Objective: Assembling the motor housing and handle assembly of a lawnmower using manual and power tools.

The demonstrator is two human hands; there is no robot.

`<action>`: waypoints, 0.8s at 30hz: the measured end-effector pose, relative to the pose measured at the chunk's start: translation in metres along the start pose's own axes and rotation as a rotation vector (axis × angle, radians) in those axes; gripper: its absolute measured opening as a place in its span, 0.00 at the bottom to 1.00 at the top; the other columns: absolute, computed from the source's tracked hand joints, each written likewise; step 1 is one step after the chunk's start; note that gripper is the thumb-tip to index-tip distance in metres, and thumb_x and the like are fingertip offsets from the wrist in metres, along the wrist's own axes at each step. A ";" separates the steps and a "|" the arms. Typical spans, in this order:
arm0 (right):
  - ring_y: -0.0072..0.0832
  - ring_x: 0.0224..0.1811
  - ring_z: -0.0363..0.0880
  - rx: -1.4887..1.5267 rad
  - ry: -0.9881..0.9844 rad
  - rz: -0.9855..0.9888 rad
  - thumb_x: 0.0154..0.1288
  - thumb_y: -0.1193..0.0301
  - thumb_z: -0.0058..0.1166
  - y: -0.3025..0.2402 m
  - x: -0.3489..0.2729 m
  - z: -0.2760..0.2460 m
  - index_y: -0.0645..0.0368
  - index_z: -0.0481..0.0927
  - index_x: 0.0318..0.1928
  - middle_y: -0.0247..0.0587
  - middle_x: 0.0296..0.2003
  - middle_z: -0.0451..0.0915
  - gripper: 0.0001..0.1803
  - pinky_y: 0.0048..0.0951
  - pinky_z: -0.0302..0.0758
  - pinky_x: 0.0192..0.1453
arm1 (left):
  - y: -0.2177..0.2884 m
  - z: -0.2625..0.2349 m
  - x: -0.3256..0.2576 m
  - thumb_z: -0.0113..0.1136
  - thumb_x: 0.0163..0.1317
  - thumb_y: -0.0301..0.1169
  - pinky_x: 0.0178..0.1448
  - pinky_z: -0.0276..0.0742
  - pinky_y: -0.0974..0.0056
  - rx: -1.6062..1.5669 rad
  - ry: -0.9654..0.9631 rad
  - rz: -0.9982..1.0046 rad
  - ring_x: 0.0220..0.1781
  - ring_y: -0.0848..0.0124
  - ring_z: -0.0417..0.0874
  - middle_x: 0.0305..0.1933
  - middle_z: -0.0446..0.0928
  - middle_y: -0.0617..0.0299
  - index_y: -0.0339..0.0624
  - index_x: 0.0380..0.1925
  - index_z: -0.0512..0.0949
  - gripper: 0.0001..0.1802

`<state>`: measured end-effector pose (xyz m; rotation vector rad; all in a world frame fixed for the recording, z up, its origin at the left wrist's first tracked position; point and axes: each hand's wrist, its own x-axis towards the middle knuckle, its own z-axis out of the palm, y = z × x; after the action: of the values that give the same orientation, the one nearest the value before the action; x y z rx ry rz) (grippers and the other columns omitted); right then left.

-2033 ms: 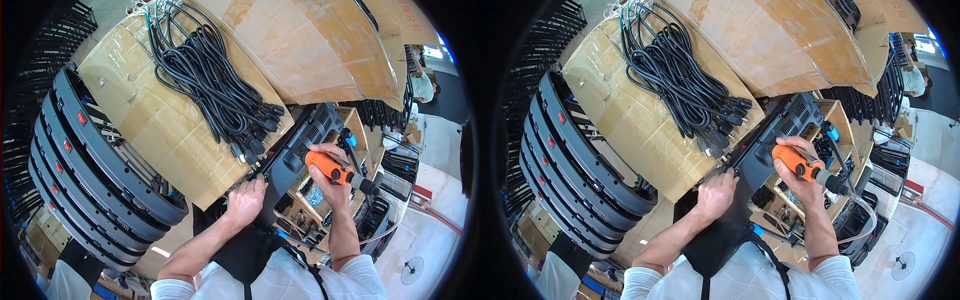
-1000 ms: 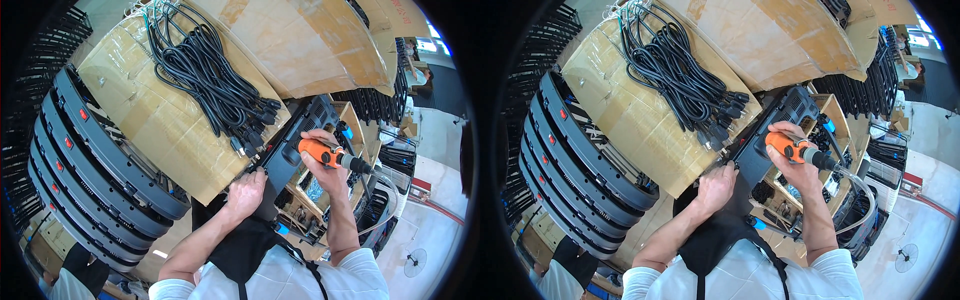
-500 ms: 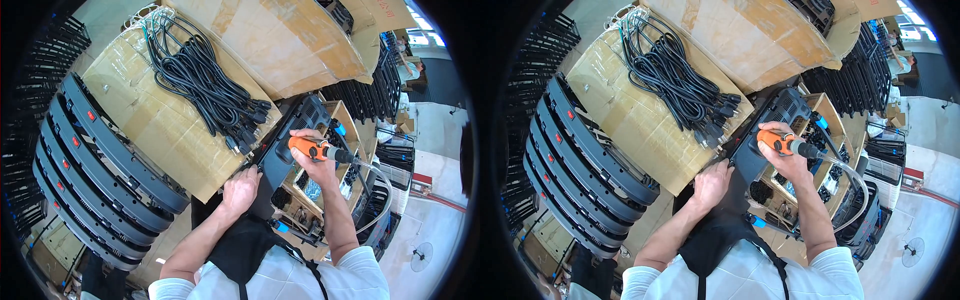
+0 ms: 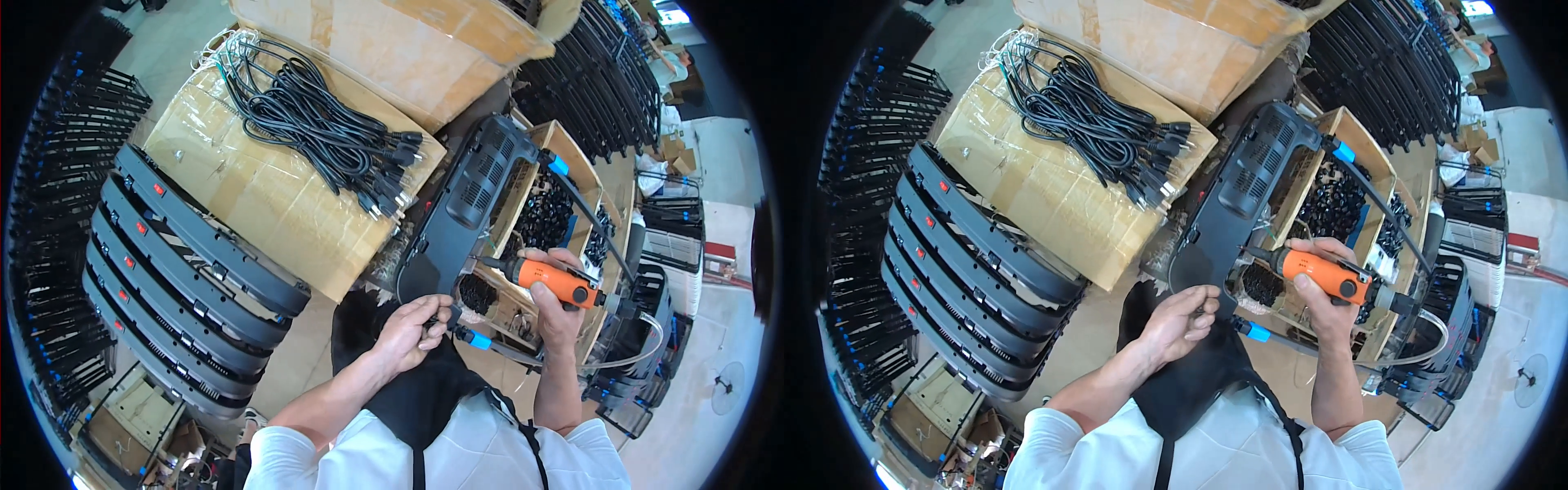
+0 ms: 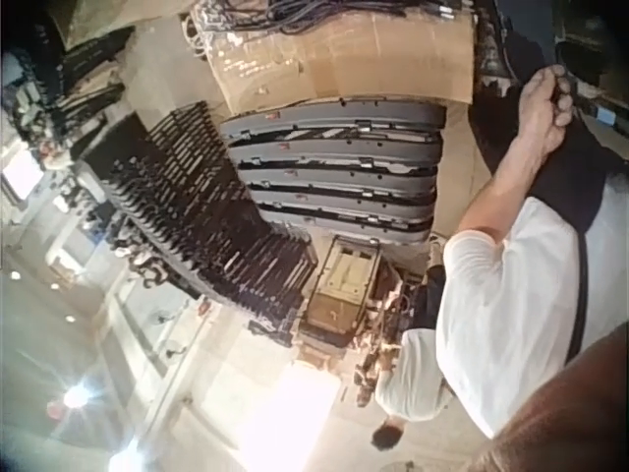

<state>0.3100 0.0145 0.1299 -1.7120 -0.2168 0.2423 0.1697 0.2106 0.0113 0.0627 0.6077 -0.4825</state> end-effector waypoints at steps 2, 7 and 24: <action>0.42 0.61 0.85 0.064 0.026 0.017 0.63 0.78 0.67 0.000 -0.025 -0.013 0.63 0.71 0.66 0.57 0.57 0.86 0.31 0.45 0.77 0.71 | -0.019 0.003 0.009 0.52 0.84 0.39 0.26 0.63 0.75 -0.019 -0.030 -0.001 0.30 0.77 0.71 0.39 0.75 0.65 0.39 0.58 0.77 0.16; 0.46 0.63 0.84 0.130 0.061 0.001 0.64 0.79 0.67 0.019 -0.084 -0.057 0.63 0.71 0.67 0.60 0.57 0.85 0.32 0.49 0.78 0.71 | -0.062 0.006 0.013 0.44 0.87 0.43 0.26 0.61 0.73 0.158 -0.028 -0.024 0.30 0.77 0.69 0.36 0.73 0.67 0.43 0.50 0.76 0.17; 0.39 0.60 0.85 0.199 -0.013 -0.060 0.65 0.79 0.67 0.052 -0.208 -0.116 0.64 0.73 0.64 0.54 0.56 0.85 0.28 0.42 0.80 0.69 | -0.190 -0.025 -0.005 0.51 0.85 0.40 0.28 0.62 0.74 0.371 0.203 0.168 0.31 0.81 0.67 0.38 0.74 0.70 0.42 0.53 0.79 0.14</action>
<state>0.1437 -0.1614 0.1036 -1.5052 -0.2456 0.2232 0.0665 0.0495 0.0094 0.5167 0.6987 -0.4238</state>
